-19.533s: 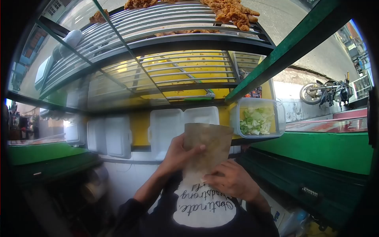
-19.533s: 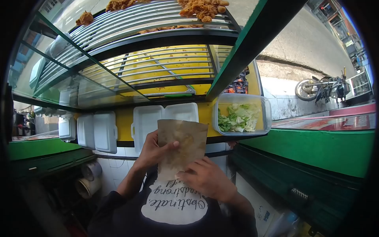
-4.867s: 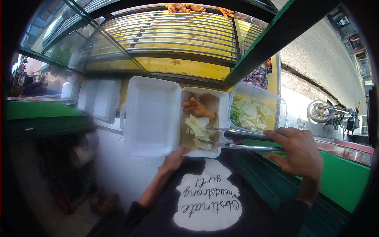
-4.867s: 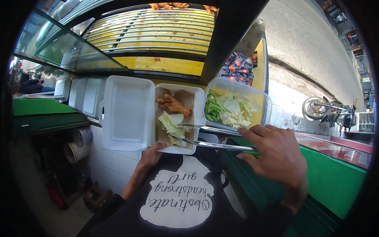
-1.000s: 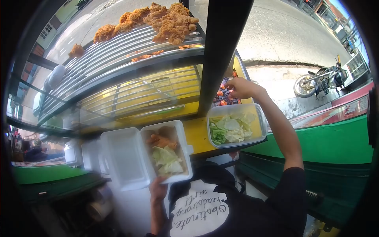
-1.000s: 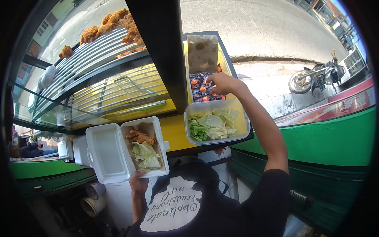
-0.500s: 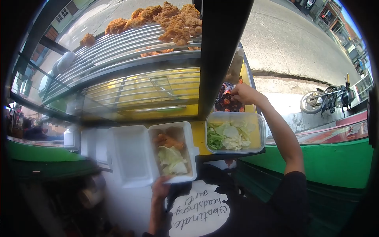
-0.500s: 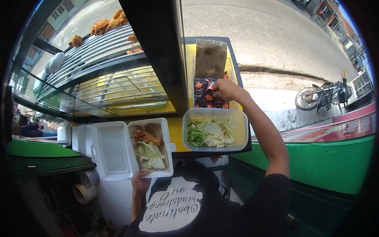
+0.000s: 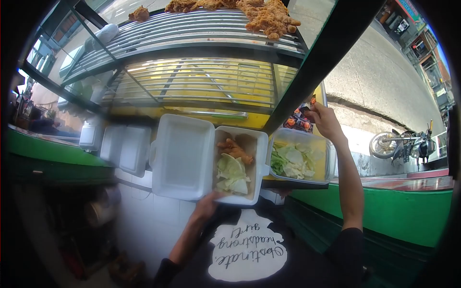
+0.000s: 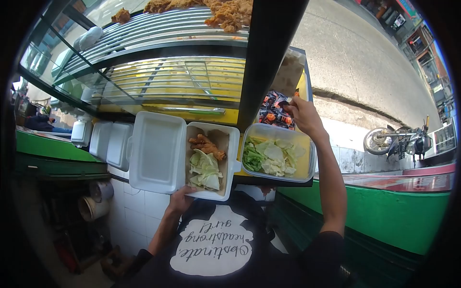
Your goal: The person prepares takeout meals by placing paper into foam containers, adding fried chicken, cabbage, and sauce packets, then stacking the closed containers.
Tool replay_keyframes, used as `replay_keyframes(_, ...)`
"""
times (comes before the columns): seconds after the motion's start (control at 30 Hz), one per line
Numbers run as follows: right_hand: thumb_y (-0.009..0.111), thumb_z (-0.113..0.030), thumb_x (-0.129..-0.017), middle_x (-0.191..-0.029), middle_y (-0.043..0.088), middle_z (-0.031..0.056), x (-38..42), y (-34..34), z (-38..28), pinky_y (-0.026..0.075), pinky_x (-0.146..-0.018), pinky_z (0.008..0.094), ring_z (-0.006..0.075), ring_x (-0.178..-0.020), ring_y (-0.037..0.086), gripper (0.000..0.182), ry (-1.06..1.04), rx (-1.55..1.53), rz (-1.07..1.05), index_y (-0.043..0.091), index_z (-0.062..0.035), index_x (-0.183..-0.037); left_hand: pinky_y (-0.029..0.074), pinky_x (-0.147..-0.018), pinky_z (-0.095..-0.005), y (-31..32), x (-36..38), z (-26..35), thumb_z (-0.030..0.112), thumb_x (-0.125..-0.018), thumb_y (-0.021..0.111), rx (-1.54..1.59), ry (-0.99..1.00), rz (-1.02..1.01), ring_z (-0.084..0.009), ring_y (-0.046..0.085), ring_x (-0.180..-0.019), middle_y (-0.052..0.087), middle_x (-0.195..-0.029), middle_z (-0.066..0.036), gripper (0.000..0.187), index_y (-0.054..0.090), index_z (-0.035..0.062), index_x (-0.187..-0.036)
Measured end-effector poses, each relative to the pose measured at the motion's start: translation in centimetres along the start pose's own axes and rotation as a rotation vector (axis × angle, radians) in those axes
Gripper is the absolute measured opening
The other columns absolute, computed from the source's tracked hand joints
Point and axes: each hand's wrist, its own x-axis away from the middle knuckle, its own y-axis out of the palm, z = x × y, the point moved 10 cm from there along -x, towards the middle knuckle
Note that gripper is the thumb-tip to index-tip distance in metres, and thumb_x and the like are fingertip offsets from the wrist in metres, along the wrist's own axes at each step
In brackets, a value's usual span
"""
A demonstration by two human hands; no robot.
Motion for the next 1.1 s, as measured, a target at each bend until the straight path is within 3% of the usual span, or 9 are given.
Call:
replay_keyframes(0.1,0.050,-0.009,-0.101,-0.086,0.070,0.0117,4.1,0.1,-9.3,0.057,-0.066,0.0261,0.0131,-0.073,0.068,0.015,-0.030,-0.284,0.126,0.057,0.0036,-0.099,0.050,-0.085,-0.0321,-6.4,1.8,-2.1,-0.006,-0.085,0.063,0.085,-0.222,-0.004,-0.0210,0.065,-0.096,0.068,-0.101,-0.015,0.017,0.065,-0.0007,-0.101)
replay_keyframes(0.23,0.064,-0.003,-0.092,-0.084,0.072,0.0124,12.4,2.7,-17.3,0.053,-0.063,0.0219,0.0101,-0.074,0.067,0.026,0.087,-0.748,0.053,0.056,0.0009,-0.116,0.048,-0.087,-0.0322,-6.0,2.0,-0.6,-0.004,-0.090,0.058,0.292,-0.261,-0.059,-0.0203,0.063,-0.095,0.067,-0.102,-0.015,0.017,0.066,-0.0001,-0.105)
replay_keyframes(0.4,0.068,-0.004,-0.088,-0.084,0.070,0.0089,15.6,10.7,-20.8,0.052,-0.057,0.0275,0.0118,-0.064,0.065,0.021,-0.056,-0.478,0.172,0.064,-0.0018,-0.108,0.046,-0.090,-0.0315,-3.9,1.9,-0.2,0.002,-0.095,0.053,0.208,-0.357,-0.129,-0.0198,0.060,-0.096,0.067,-0.101,-0.013,0.017,0.066,-0.0016,-0.105)
replay_keyframes(0.5,0.072,-0.005,-0.083,-0.077,0.065,0.0081,16.0,11.7,-22.5,0.050,-0.057,0.0314,0.0171,-0.061,0.060,0.024,-0.188,-0.124,0.195,0.065,-0.0035,-0.106,0.044,-0.096,-0.0323,-2.6,2.0,-2.7,0.007,-0.094,0.052,0.464,-0.520,-0.152,-0.0220,0.059,-0.103,0.065,-0.108,-0.014,0.024,0.062,-0.0058,-0.111)
replay_keyframes(0.67,0.071,-0.005,-0.084,-0.097,0.057,0.0128,17.0,12.2,-23.4,0.049,-0.064,0.0332,0.0213,-0.070,0.056,0.034,-0.181,-0.084,0.170,0.060,-0.0036,-0.116,0.040,-0.103,-0.0371,-1.5,2.1,-4.4,0.013,-0.087,0.053,0.949,-0.535,-0.100,-0.0282,0.056,-0.115,0.057,-0.121,-0.020,0.046,0.046,-0.0109,-0.126)
replay_keyframes(0.77,0.066,-0.013,-0.090,-0.108,0.052,0.0186,17.8,13.5,-22.4,0.050,-0.076,0.0352,0.0272,-0.079,0.060,0.037,-0.007,-0.296,0.123,0.052,0.0017,-0.121,0.045,-0.092,-0.0313,-3.3,2.1,-5.1,0.024,-0.095,0.047,0.935,-0.384,-0.070,-0.0218,0.059,-0.099,0.063,-0.110,-0.016,0.039,0.059,-0.0076,-0.115)
replay_keyframes(0.9,0.058,-0.014,-0.097,-0.101,0.060,0.0110,17.4,18.7,-18.9,0.048,-0.076,0.0275,0.0138,-0.084,0.060,0.029,0.089,-0.671,0.069,0.051,0.0034,-0.120,0.046,-0.091,-0.0318,-4.4,2.8,-8.6,0.023,-0.094,0.052,0.866,-0.519,-0.004,-0.0228,0.061,-0.099,0.063,-0.109,-0.016,0.037,0.060,-0.0070,-0.114)
replay_keyframes(0.97,0.056,-0.013,-0.098,-0.099,0.062,0.0083,16.9,22.8,-16.4,0.048,-0.076,0.0252,0.0100,-0.086,0.059,0.026,0.235,-0.927,-0.062,0.052,0.0033,-0.118,0.048,-0.090,-0.0325,-6.0,0.7,-6.5,0.023,-0.090,0.064,0.476,-0.227,-0.034,-0.0232,0.062,-0.099,0.064,-0.109,-0.015,0.039,0.060,-0.0066,-0.116)
replay_keyframes(1.1,0.056,-0.008,-0.097,-0.099,0.066,0.0038,15.5,25.7,-13.9,0.047,-0.081,0.0227,0.0071,-0.088,0.059,0.018,0.341,-0.926,-0.115,0.057,0.0021,-0.112,0.050,-0.088,-0.0344,-9.7,0.3,-4.6,0.022,-0.083,0.076,0.040,-0.132,-0.133,-0.0238,0.062,-0.099,0.065,-0.110,-0.015,0.046,0.061,-0.0056,-0.116)
